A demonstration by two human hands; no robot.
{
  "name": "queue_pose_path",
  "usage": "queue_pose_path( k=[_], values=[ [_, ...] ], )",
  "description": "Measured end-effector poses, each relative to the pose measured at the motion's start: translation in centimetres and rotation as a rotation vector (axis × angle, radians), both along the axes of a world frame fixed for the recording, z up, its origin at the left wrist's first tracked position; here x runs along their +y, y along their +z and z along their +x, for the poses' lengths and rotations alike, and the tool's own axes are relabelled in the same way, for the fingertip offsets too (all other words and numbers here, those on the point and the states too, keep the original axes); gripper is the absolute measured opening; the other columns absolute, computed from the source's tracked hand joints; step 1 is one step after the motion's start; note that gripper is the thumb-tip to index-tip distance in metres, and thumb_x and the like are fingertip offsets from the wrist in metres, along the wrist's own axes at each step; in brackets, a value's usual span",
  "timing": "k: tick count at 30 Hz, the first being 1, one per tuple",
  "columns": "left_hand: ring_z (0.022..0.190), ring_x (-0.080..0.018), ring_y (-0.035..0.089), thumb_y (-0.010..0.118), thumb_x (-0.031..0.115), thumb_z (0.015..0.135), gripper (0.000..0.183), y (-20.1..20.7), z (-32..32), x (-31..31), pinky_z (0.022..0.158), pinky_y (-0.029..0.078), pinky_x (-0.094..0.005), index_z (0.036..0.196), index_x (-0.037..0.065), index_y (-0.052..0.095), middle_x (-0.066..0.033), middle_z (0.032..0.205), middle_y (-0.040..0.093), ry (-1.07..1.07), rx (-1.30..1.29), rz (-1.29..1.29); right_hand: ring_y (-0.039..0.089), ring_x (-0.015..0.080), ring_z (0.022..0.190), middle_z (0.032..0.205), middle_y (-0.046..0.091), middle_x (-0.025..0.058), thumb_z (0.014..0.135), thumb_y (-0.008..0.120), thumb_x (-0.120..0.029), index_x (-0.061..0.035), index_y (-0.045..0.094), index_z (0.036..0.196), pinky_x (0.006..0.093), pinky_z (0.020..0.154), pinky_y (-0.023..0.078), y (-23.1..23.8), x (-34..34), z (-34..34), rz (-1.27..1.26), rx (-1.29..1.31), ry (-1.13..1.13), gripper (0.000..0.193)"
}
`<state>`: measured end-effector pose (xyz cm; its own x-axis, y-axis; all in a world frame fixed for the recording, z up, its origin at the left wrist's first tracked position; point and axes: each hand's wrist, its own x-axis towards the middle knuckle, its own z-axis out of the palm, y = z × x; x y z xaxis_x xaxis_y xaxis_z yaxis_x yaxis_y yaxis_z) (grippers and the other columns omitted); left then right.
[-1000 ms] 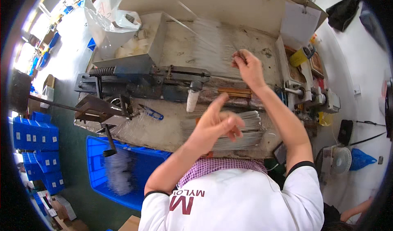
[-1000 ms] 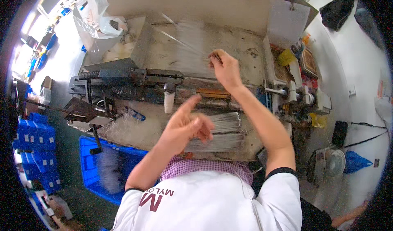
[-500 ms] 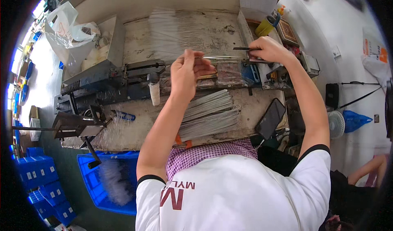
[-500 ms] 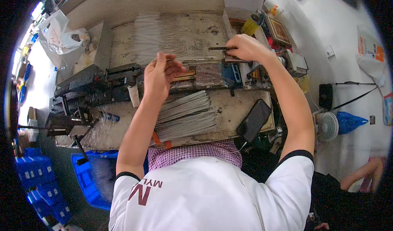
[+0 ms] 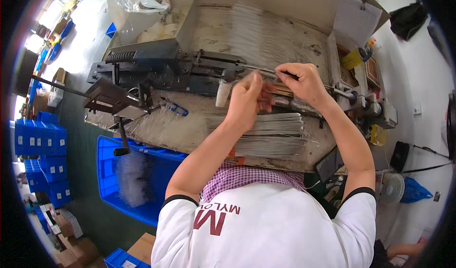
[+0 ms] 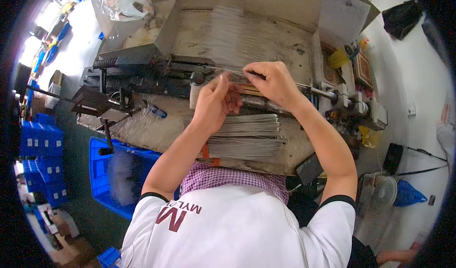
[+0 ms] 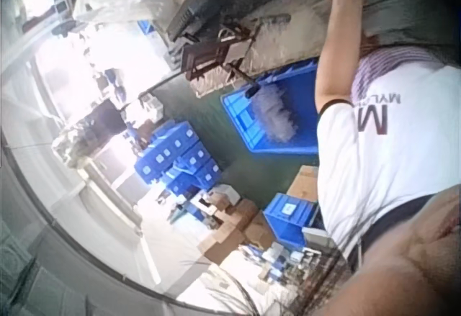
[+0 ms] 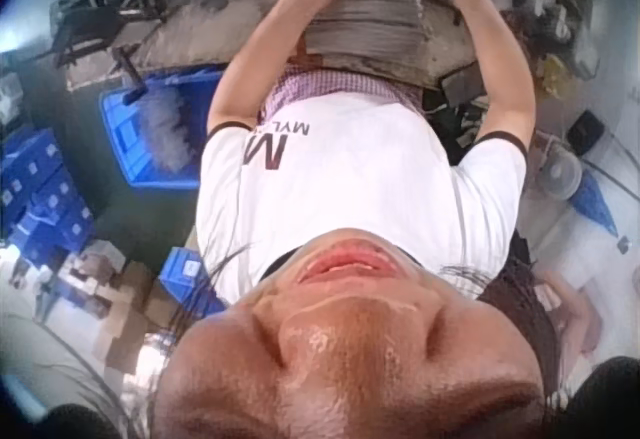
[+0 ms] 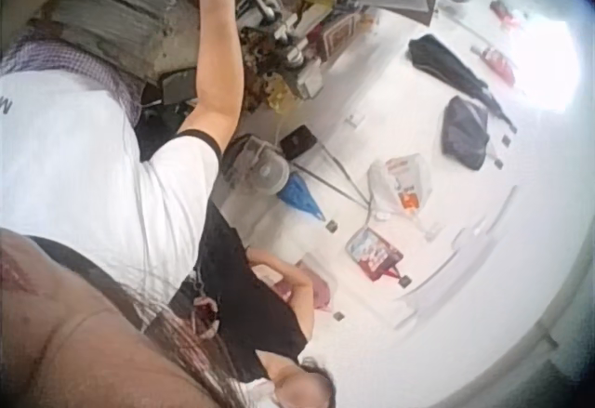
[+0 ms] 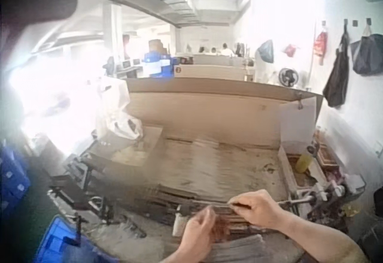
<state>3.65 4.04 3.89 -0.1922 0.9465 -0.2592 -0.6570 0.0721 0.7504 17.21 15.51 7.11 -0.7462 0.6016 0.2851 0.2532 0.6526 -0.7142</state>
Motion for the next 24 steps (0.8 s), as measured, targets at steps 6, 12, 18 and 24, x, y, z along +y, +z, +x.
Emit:
queue_pose_path(
  k=[6,12,18,24],
  values=[
    [0.067,-0.0139,0.053,0.033,0.034,0.101,0.036,-3.2,-1.5,-2.6,0.052,0.044,-0.0258,0.11,0.003,0.05,-0.0053,0.086,0.056,-0.15,-0.471,-0.176,0.067,0.0234,0.068,0.074,0.064,0.018,0.08,0.062,-0.006,0.0032,0.064,0.09,0.0323,0.061,0.05,0.1,-0.9,-4.5,-0.005,-0.035,0.043,0.014],
    [0.073,-0.0171,0.057,0.046,0.035,0.096,0.033,-3.1,-4.4,-4.4,0.049,0.047,-0.0246,0.096,0.003,0.056,-0.0047,0.088,0.057,0.001,-1.198,0.325,0.065,0.0208,0.062,0.069,0.062,0.0197,0.08,0.059,-0.008,0.0037,0.064,0.089,0.0323,0.059,0.049,-0.1,-0.3,-4.4,-0.113,-0.038,0.05,0.015],
    [0.062,-0.0188,0.06,0.056,0.009,0.086,0.012,-2.1,-0.8,-0.4,0.046,0.047,-0.0366,0.09,0.001,0.048,-0.0085,0.068,0.055,0.104,0.085,-0.119,0.064,0.0278,0.064,0.073,0.062,0.0206,0.078,0.061,-0.009,0.0024,0.065,0.089,0.0338,0.061,0.048,0.1,-0.5,-5.1,-0.101,-0.1,0.009,0.016],
    [0.058,-0.0141,0.057,0.061,0.009,0.085,0.023,-2.9,-2.5,-1.3,0.044,0.046,-0.0289,0.099,-0.002,0.046,-0.0073,0.072,0.057,-0.022,0.509,-0.047,0.062,0.0367,0.081,0.087,0.063,0.0175,0.08,0.062,-0.007,0.0004,0.062,0.094,0.0361,0.069,0.049,0.4,-1.4,-4.4,0.22,-0.033,-0.038,0.016]
  ],
)
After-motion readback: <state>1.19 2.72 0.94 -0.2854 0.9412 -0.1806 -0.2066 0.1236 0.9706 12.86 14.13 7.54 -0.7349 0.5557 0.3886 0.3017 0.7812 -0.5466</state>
